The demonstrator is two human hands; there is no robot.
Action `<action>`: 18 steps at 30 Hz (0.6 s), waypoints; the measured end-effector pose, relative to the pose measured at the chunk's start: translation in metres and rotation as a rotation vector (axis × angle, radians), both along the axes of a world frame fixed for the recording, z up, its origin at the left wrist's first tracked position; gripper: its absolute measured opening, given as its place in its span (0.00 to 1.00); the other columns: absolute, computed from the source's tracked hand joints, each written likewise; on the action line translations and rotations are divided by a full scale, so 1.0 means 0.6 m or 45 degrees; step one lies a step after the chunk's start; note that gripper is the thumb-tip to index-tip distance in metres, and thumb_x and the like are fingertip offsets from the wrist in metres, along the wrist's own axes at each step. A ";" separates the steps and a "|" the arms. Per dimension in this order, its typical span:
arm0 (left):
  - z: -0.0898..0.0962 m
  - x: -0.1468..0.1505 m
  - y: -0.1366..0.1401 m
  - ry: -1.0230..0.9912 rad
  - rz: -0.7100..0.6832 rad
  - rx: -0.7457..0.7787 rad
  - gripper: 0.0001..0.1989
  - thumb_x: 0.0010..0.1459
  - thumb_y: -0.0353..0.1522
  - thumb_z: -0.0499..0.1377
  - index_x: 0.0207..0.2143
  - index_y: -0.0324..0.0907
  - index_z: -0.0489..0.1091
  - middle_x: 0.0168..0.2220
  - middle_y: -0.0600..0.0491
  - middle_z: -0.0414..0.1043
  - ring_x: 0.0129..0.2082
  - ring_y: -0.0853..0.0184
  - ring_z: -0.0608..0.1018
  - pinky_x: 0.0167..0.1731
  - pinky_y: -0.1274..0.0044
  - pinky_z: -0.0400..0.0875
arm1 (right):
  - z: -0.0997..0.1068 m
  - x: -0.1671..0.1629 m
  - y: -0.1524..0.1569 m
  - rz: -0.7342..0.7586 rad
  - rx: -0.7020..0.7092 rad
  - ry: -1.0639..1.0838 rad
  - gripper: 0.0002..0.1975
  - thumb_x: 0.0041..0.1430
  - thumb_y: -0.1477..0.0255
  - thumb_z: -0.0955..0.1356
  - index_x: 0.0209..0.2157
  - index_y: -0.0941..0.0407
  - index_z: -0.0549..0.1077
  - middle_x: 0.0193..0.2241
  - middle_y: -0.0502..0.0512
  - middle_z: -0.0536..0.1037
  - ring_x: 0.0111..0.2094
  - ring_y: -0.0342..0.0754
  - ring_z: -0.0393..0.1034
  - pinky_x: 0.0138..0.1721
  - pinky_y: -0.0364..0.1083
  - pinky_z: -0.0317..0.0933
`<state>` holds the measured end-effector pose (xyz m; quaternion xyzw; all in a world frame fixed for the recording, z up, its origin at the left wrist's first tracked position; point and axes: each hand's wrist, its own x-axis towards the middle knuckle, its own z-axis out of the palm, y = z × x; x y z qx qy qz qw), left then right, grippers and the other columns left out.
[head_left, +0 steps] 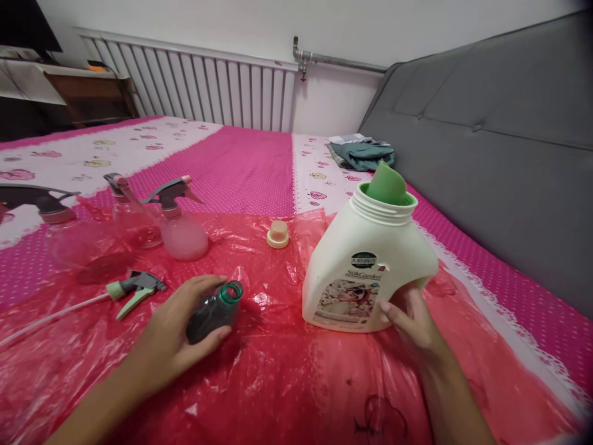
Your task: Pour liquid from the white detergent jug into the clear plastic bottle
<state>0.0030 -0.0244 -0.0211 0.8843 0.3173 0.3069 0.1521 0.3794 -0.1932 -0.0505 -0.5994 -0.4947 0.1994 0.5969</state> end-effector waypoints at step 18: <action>0.003 0.003 -0.004 -0.002 -0.004 -0.033 0.25 0.67 0.49 0.58 0.62 0.51 0.65 0.58 0.47 0.76 0.55 0.51 0.80 0.58 0.58 0.75 | 0.006 0.007 0.000 0.021 -0.039 -0.148 0.41 0.63 0.47 0.72 0.67 0.56 0.63 0.50 0.69 0.78 0.51 0.60 0.78 0.57 0.58 0.73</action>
